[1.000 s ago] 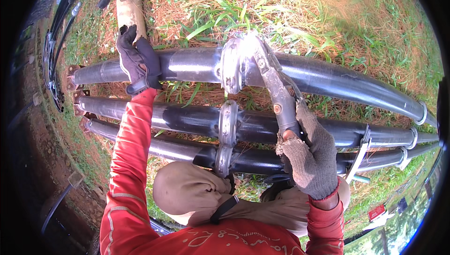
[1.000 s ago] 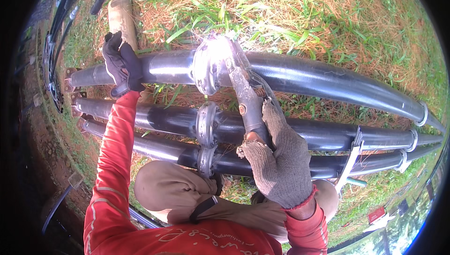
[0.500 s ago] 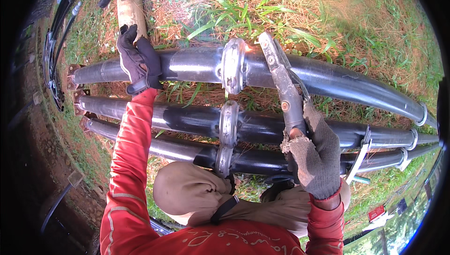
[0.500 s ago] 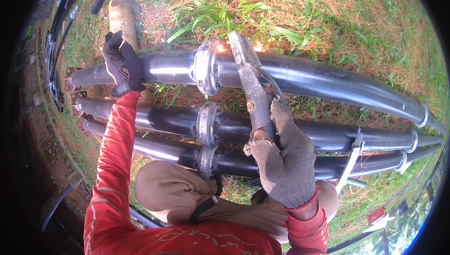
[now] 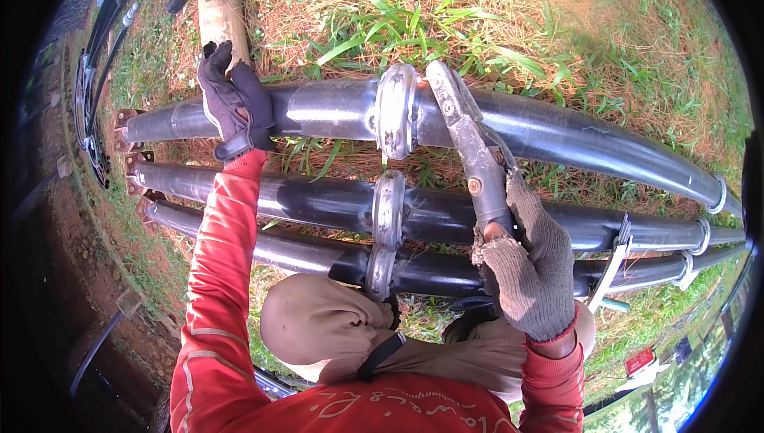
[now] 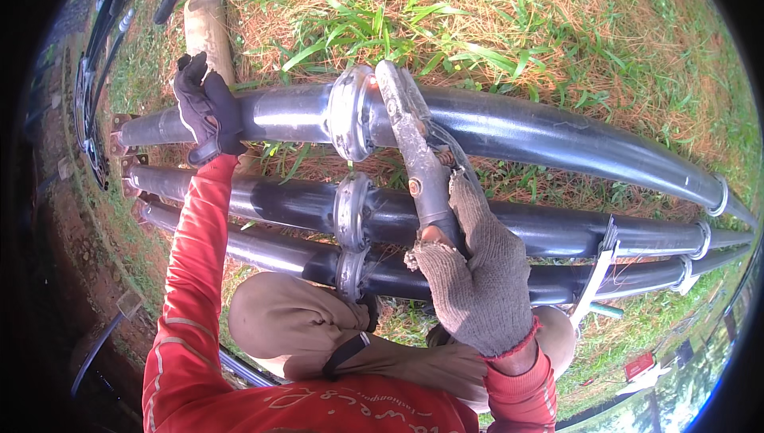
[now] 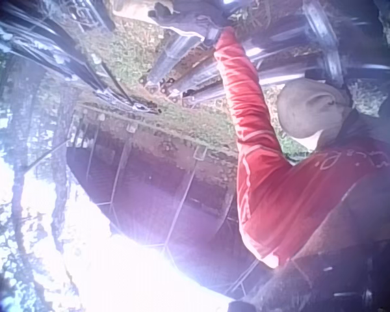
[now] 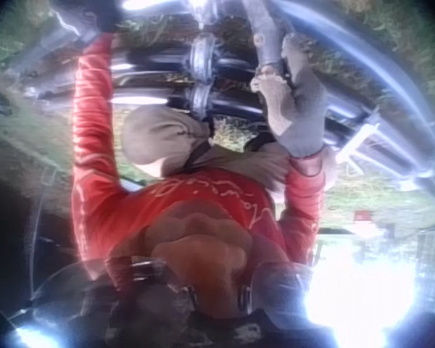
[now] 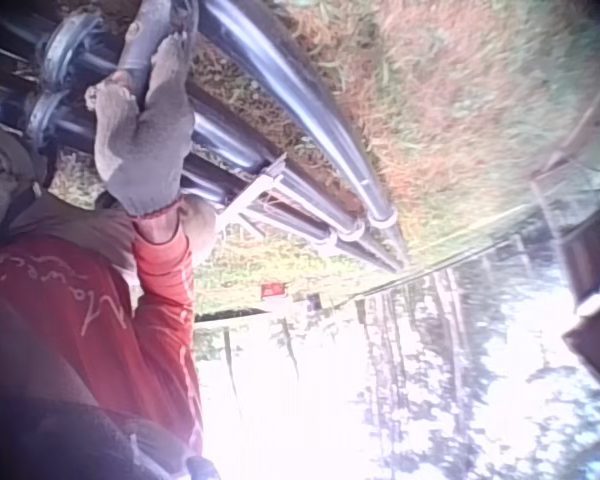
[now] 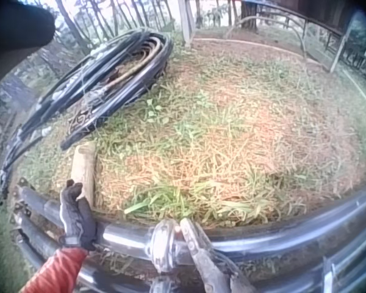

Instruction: The person welds circular flanges onto several black pipes while they are lying on the ground, using a welding torch to create joints around the circumference. The person then adjusts the pipes by hand and uses a hammer to tap on a pipe.

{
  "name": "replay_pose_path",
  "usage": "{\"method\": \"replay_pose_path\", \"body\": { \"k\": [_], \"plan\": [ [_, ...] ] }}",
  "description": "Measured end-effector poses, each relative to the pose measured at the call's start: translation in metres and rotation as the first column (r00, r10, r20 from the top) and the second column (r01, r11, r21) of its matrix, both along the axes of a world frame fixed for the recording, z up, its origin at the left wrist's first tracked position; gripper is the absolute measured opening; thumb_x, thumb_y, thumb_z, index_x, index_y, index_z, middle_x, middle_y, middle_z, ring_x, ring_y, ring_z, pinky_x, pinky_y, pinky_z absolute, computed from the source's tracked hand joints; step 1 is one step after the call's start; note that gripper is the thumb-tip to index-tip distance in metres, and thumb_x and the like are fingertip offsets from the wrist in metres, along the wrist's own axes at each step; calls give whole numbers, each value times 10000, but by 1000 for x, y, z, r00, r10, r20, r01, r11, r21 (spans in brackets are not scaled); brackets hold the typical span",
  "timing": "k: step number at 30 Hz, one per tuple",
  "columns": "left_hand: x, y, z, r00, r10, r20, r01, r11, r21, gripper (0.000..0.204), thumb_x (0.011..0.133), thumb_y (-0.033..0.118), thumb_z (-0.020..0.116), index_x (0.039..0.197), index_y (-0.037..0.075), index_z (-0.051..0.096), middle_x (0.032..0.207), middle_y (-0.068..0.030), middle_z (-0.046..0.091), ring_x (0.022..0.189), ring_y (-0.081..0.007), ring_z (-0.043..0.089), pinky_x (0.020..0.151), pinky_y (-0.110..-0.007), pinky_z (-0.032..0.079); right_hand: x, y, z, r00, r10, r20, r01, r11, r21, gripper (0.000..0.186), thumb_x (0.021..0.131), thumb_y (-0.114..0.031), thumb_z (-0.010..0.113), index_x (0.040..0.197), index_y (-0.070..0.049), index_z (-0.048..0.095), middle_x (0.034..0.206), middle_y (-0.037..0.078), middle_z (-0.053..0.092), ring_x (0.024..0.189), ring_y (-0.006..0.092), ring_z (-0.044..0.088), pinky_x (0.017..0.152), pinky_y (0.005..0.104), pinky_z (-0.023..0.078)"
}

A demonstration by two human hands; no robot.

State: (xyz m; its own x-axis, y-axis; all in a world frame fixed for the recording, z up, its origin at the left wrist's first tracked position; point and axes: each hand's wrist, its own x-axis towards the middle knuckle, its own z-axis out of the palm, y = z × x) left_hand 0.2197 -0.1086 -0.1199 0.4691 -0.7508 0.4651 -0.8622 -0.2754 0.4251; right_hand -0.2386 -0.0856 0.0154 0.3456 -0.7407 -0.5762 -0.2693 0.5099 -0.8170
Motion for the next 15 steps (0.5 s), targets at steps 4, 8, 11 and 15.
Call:
{"method": "replay_pose_path", "body": {
  "k": [4, 8, 11, 15],
  "plan": [
    [2, 1, 0, 1000, 0, -19, -1, 1000, -14, 382, 1051, 121, 650, 1426, 57, 685, 1447, -176, 708, 1378, -340, 679, 1193, -458, 517, 1, -3, 0, 999, 48, -11, -48, 999, -17, 677, 1047, -59, 768, 1655, 71, 500, 1296, 250, 797, 991, 252, 835, 826, 401, 677],
    [7, 3, -2, 999, -18, -37, 17, 1000, -21, 383, 1051, 131, 653, 1425, 58, 686, 1426, -174, 716, 1360, -331, 688, 1174, -458, 530, 8, -7, 7, 999, 23, 32, -24, 999, 40, 681, 1047, -50, 766, 1663, 61, 498, 1328, 250, 793, 1004, 255, 832, 831, 401, 678],
    [-1, -1, 1, 1000, -1, -16, 1, 1000, 5, 389, 1050, 137, 656, 1430, 56, 685, 1419, -175, 719, 1353, -327, 691, 1167, -457, 535, 7, -3, 6, 999, -17, 41, 18, 1000, -14, 671, 1078, -106, 695, 1696, 47, 484, 1007, 104, 735, 826, 138, 684, 755, 323, 585],
    [4, 2, -2, 999, -18, -33, 17, 1000, -26, 392, 1049, 136, 655, 1431, 54, 687, 1417, -177, 720, 1356, -329, 691, 1170, -455, 532, 7, -3, 3, 1000, 4, 16, -4, 1000, -14, 668, 1080, -114, 689, 1696, 43, 484, 1000, 97, 734, 823, 137, 683, 750, 321, 580]
  ]
}}
